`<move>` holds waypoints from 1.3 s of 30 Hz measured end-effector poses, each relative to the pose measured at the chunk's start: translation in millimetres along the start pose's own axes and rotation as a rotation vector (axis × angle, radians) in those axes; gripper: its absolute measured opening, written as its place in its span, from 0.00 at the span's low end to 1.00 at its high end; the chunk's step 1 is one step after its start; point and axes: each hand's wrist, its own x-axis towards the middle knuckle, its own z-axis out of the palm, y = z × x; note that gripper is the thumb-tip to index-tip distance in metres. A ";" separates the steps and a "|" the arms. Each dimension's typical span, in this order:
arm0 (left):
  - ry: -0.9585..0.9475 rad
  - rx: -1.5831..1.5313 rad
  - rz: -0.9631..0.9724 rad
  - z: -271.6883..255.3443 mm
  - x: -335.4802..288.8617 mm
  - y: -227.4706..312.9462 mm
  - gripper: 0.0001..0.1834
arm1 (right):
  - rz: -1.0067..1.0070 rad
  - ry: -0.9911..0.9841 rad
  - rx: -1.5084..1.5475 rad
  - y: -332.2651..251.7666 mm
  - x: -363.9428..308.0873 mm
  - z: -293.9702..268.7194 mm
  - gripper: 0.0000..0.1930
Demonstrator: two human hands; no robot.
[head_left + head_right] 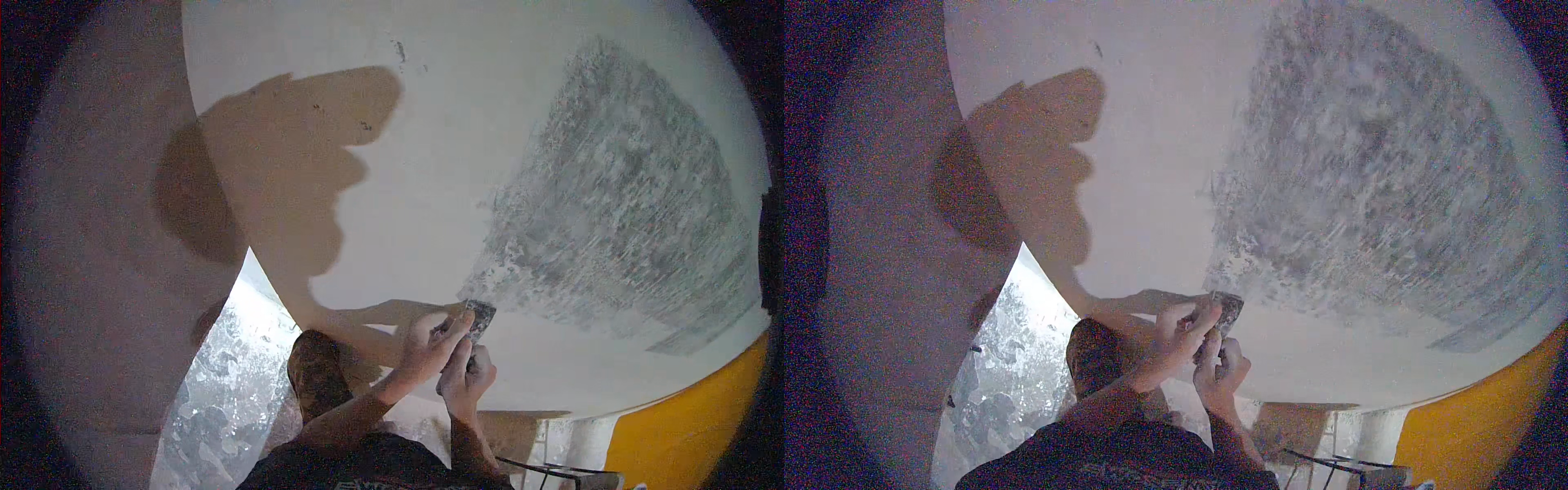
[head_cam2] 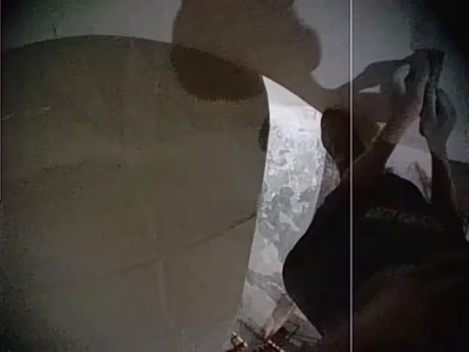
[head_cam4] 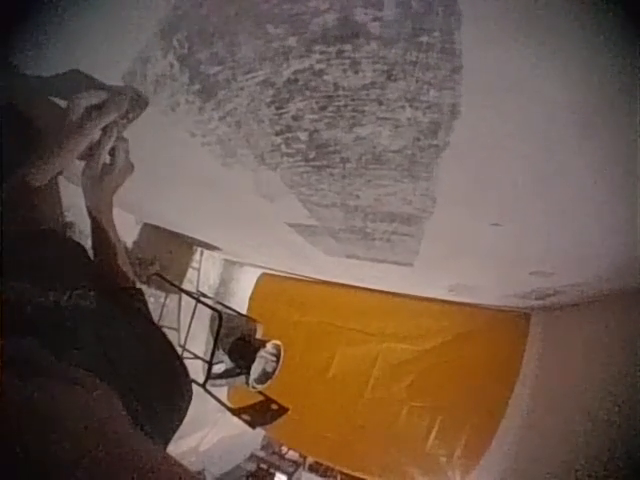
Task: The recorder applies wall putty or filler to a surface using a putty knife or scraper.
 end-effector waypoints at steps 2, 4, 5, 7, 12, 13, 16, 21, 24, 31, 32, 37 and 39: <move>0.014 0.011 0.034 0.3 -0.1 -1.6 0.26 | 0.123 -0.019 0.054 -2.7 -0.6 -2.0 0.18; 0.029 0.015 0.064 0.8 1.3 -3.1 0.26 | 0.089 -0.057 0.083 -2.0 0.3 -4.5 0.17; 0.059 0.123 0.209 1.4 1.2 -4.1 0.26 | 0.040 -0.026 0.062 -0.5 0.6 -6.3 0.17; 0.086 0.226 0.346 1.7 1.2 -6.0 0.26 | 0.084 -0.065 0.031 4.2 0.9 -9.5 0.14; 0.043 0.040 -0.039 1.9 -1.8 -5.0 0.26 | 0.069 -0.073 -0.005 8.9 0.1 -9.9 0.13; 0.040 0.042 -0.031 2.2 -2.2 -4.4 0.26 | 0.110 -0.074 0.106 8.2 -0.4 -8.9 0.13; 0.091 0.260 0.323 4.0 -2.1 -1.4 0.26 | 0.049 -0.009 0.058 3.9 -0.4 -5.4 0.18; 0.047 0.030 0.049 1.8 -2.0 1.3 0.27 | 0.047 0.013 0.022 2.4 -1.4 -1.6 0.16; 0.064 0.199 0.147 -0.8 -1.1 -0.4 0.27 | 0.045 0.003 0.002 6.3 -1.5 -1.7 0.15; 0.187 0.097 0.201 5.3 -0.9 -0.8 0.27 | 0.112 -0.002 0.047 3.9 -3.2 -2.7 0.17; 0.099 0.124 0.146 3.0 -1.5 0.5 0.26 | 0.054 0.015 0.033 2.7 -3.4 -2.5 0.17; 0.016 0.062 0.073 1.1 -3.5 4.7 0.25 | -0.067 0.029 -0.028 0.7 0.3 -0.9 0.17; 0.053 0.258 0.183 1.0 -2.9 3.2 0.25 | -0.056 0.013 -0.030 0.9 0.9 -0.6 0.18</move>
